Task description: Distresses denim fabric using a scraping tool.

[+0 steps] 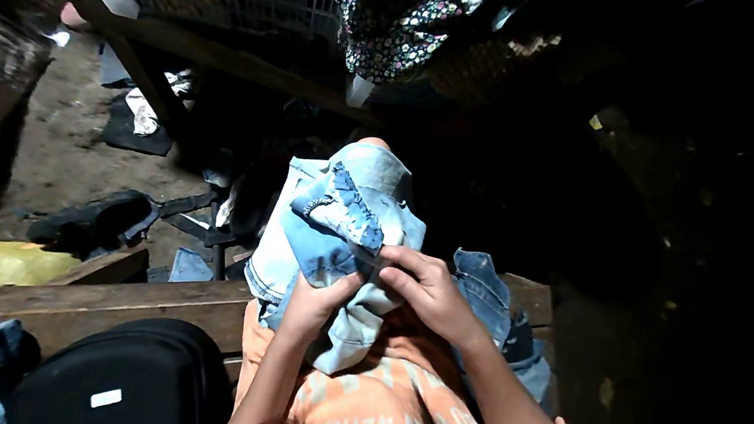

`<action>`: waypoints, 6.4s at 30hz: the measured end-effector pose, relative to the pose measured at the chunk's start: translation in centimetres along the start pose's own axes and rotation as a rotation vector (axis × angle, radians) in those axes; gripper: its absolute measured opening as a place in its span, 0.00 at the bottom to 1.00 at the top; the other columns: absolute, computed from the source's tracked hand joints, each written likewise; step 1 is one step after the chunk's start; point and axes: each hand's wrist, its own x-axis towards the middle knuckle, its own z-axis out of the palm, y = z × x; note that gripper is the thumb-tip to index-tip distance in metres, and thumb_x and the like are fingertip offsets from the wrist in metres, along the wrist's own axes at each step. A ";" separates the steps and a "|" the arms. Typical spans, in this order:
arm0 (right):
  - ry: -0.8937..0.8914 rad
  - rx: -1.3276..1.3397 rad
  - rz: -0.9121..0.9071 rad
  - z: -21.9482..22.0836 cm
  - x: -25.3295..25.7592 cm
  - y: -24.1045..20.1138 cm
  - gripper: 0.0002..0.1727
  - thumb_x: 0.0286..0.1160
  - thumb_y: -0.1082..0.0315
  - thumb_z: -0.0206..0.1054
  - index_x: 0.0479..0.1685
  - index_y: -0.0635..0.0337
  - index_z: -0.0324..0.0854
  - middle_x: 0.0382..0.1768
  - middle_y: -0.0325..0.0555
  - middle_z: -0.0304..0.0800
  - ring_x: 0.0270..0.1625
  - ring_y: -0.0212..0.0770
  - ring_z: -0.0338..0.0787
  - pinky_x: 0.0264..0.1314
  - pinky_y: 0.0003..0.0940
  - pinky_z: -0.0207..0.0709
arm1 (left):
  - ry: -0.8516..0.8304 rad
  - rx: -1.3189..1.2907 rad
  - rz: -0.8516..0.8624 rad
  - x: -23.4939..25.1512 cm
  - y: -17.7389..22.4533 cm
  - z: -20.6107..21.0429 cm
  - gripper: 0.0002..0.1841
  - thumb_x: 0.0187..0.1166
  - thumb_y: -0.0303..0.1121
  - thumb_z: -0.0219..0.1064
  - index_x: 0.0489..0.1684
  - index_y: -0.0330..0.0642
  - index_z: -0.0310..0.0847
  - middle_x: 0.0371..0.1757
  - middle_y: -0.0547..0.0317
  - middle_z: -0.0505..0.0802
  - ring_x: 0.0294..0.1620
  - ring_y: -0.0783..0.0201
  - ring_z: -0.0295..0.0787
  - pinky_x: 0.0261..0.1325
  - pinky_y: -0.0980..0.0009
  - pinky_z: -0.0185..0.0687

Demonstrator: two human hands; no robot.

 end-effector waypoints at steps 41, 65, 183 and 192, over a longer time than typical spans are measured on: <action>-0.143 0.006 0.114 -1.8 -0.6 0.2 0.28 0.87 0.53 0.58 0.74 0.66 0.79 0.54 0.51 0.93 0.49 0.33 0.91 0.56 0.33 0.84 | 0.067 0.048 0.053 -0.2 -0.8 0.6 0.23 0.58 0.16 0.75 0.53 0.34 0.75 0.38 0.68 0.95 0.43 0.76 0.93 0.53 0.75 0.91; -0.159 0.796 0.394 -0.9 0.8 0.8 0.09 0.86 0.61 0.56 0.43 0.49 0.81 0.21 0.17 0.76 0.20 0.11 0.66 0.21 0.09 0.58 | -0.095 0.210 0.034 -0.2 -0.1 -0.5 0.15 0.64 0.18 0.72 0.48 0.39 0.80 0.38 0.76 0.94 0.43 0.83 0.91 0.54 0.80 0.88; 0.074 -0.366 -0.202 -0.8 -2.3 0.2 0.32 0.87 0.42 0.52 0.68 0.60 0.85 0.36 0.50 0.92 0.36 0.41 0.90 0.38 0.33 0.83 | 0.065 -0.012 -0.034 -2.1 1.6 1.3 0.24 0.54 0.10 0.73 0.51 0.38 0.77 0.37 0.66 0.96 0.41 0.75 0.94 0.49 0.75 0.92; 0.203 -0.323 -0.171 0.8 -2.1 0.7 0.26 0.84 0.46 0.59 0.56 0.59 0.91 0.29 0.47 0.86 0.32 0.38 0.86 0.35 0.30 0.80 | 0.013 0.104 0.059 -2.3 0.6 1.1 0.20 0.56 0.14 0.75 0.48 0.38 0.81 0.37 0.68 0.96 0.42 0.76 0.94 0.53 0.76 0.91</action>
